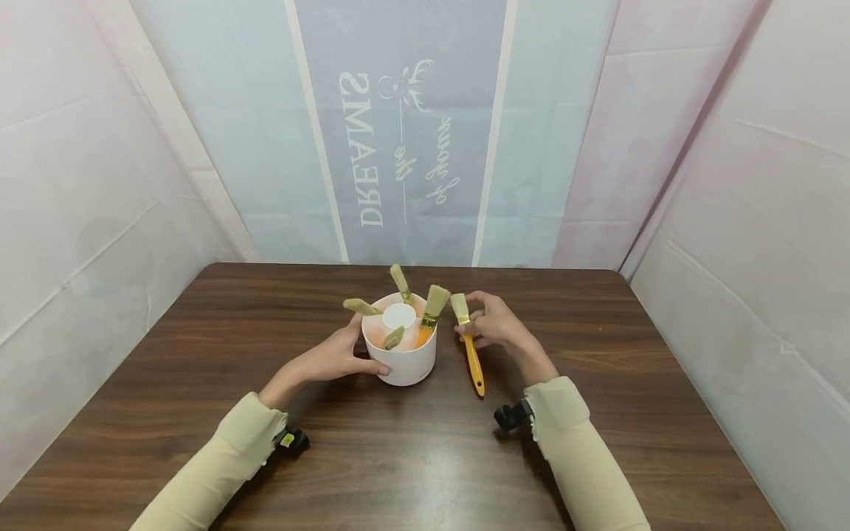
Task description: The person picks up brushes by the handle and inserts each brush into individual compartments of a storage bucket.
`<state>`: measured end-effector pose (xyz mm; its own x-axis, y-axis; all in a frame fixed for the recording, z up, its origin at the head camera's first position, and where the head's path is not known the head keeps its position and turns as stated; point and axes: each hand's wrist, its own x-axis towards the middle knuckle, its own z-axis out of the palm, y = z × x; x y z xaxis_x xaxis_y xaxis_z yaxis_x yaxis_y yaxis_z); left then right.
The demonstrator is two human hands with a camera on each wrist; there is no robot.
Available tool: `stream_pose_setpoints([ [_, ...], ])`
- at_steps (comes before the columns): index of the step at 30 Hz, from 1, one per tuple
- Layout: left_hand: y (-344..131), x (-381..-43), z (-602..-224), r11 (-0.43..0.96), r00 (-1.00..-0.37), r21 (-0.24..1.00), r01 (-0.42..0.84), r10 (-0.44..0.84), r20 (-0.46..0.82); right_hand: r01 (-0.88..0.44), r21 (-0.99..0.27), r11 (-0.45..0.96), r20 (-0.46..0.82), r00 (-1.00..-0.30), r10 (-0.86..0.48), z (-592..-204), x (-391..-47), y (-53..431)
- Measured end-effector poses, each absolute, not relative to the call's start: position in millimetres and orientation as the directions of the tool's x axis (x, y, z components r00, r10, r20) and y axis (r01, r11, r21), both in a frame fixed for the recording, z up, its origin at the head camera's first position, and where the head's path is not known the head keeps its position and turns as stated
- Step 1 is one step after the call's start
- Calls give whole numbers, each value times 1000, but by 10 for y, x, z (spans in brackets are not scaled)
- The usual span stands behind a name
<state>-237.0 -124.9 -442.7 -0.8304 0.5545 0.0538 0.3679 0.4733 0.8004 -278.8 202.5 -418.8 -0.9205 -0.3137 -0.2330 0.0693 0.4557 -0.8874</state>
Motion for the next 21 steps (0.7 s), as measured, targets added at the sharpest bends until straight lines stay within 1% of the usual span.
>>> stream_pose_setpoints([
  [7,-1248,-2359,-4428,468,-828,799,378,556,67,47,-908,417,-204,-918,-341,-4113,-2753,2050],
  [13,-1244,-2362,-4423,472,-829,798,375,557,60,41,-935,353,-178,-914,-365,-4039,-2726,2092],
  [21,-1265,-2375,-4440,464,-830,803,374,554,66,33,-951,307,-151,-917,-369,-3949,-2717,2118],
])
